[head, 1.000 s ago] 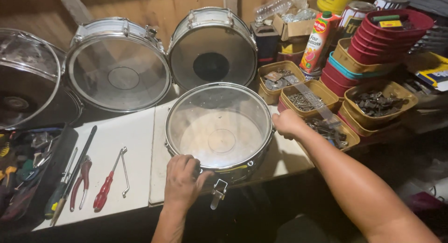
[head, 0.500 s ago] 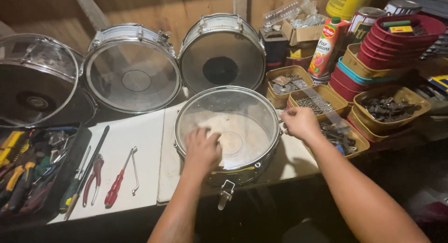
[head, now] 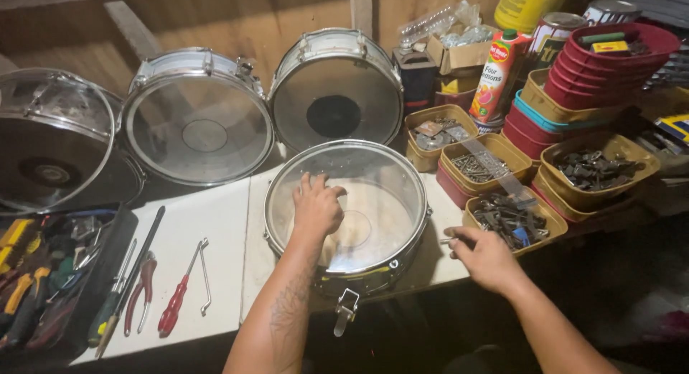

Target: The person tunes a snare drum by hand-tightening the lugs and then using a drum key to adjust the tension rods. They tap the drumhead to check the sound and later use a metal file on the drum's rim.

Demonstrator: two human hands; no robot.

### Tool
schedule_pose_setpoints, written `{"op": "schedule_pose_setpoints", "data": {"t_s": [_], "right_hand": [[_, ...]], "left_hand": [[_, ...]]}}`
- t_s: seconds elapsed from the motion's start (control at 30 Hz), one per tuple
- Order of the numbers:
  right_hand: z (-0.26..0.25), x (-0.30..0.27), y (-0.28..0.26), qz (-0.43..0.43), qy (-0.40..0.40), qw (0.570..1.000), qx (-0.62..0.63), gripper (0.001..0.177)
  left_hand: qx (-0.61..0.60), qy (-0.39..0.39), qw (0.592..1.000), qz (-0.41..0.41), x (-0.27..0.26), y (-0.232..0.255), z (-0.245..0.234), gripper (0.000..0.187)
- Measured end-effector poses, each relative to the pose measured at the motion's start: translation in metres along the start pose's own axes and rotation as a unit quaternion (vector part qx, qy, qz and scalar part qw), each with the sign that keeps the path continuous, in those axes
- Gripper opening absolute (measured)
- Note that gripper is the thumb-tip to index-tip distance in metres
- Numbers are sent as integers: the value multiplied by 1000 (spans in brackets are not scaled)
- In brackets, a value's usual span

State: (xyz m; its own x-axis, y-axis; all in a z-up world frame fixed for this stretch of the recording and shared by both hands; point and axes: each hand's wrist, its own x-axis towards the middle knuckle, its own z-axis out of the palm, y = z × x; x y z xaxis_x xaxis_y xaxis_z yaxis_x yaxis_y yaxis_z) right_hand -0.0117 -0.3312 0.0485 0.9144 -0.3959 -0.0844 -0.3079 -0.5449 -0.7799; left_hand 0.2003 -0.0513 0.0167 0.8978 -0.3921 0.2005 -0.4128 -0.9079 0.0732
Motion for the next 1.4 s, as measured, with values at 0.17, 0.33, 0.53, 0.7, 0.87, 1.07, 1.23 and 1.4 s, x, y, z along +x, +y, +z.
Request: {"op": "schedule_pose_setpoints", "data": {"t_s": [0.17,0.33,0.53,0.7,0.87,1.07,1.23,1.4], "right_hand": [[23,-2,0,-245,1,969,-12,24],[41,-6,-16,-378,-42,924,-40,34],[36,-8,-37,-451,-96,878,-127,41],[36,8,-35,-524,-141,810,-223,29],[41,29,-24,-539,-209,777,-247,57],[45,31,-16,-597,-210,729,-261,44],[36,35,-25,-620,-240,701,-257,26],[38,34,-31,-682,-233,641,-263,14]], "left_hand": [[-7,-34,999,3,-5,-8,-5,53],[-60,90,994,-7,-52,-24,-2,51],[-56,348,935,30,-115,-53,0,29],[-102,249,963,-18,-160,-54,-13,28],[-160,207,965,25,-178,-55,-18,37],[-181,169,969,22,-184,-52,-14,44],[-192,182,964,32,-184,-52,-12,46],[-196,188,962,31,-184,-49,-12,45]]}}
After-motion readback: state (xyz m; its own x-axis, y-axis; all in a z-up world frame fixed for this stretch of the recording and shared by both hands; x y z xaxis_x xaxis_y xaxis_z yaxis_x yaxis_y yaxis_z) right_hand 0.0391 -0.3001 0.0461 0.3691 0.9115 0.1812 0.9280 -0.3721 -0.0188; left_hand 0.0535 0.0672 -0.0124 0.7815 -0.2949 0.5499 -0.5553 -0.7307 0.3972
